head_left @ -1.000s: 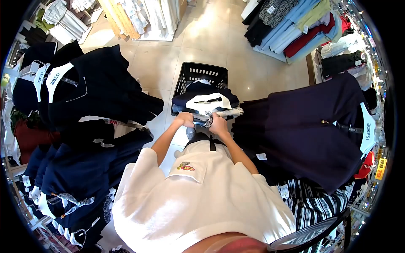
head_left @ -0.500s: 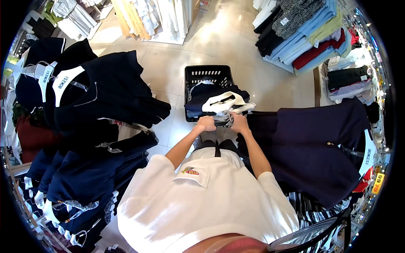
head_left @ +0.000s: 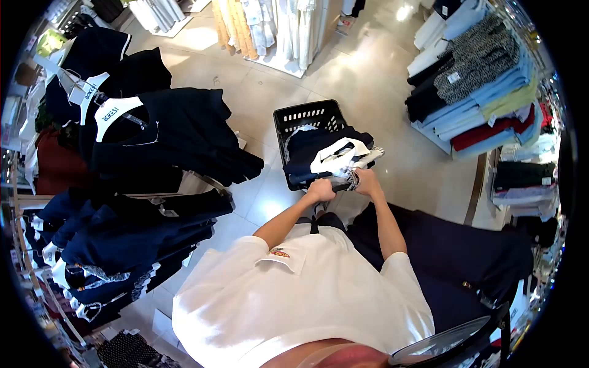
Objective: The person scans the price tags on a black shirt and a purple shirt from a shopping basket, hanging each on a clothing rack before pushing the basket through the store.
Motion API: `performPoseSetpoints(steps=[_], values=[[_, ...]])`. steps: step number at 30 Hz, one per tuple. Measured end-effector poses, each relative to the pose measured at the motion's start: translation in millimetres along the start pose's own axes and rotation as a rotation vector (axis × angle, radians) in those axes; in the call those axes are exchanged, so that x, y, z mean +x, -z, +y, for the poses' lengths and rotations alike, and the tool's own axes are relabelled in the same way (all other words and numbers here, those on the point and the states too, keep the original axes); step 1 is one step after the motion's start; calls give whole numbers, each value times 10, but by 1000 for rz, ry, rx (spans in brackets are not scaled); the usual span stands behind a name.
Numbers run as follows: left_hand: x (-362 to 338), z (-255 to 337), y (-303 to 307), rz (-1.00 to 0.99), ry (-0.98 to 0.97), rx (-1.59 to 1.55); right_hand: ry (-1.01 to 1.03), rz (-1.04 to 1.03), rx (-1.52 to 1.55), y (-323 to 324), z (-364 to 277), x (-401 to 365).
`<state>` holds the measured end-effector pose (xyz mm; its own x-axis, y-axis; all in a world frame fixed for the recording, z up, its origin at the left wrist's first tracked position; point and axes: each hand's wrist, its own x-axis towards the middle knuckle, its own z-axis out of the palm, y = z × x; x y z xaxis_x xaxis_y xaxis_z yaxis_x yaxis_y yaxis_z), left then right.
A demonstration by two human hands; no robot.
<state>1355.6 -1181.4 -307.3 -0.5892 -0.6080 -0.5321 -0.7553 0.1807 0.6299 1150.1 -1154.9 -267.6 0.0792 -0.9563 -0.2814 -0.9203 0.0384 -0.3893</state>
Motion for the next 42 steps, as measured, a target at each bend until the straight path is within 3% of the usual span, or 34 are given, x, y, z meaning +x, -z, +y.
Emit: performPoseSetpoints(steps=[4,15,28,42], values=[[232,45,97,57,58,-163,162,-46,-35,105,260,437],[904,87,530,187,203,-310,308,-148,-114,316,562,1698],[1477,-358,1147,334,270,-398,436,-237,-50,385,325,3037],[1910,-1002,1996,327,413,-517,556,-369,-173,367,-233,4354]])
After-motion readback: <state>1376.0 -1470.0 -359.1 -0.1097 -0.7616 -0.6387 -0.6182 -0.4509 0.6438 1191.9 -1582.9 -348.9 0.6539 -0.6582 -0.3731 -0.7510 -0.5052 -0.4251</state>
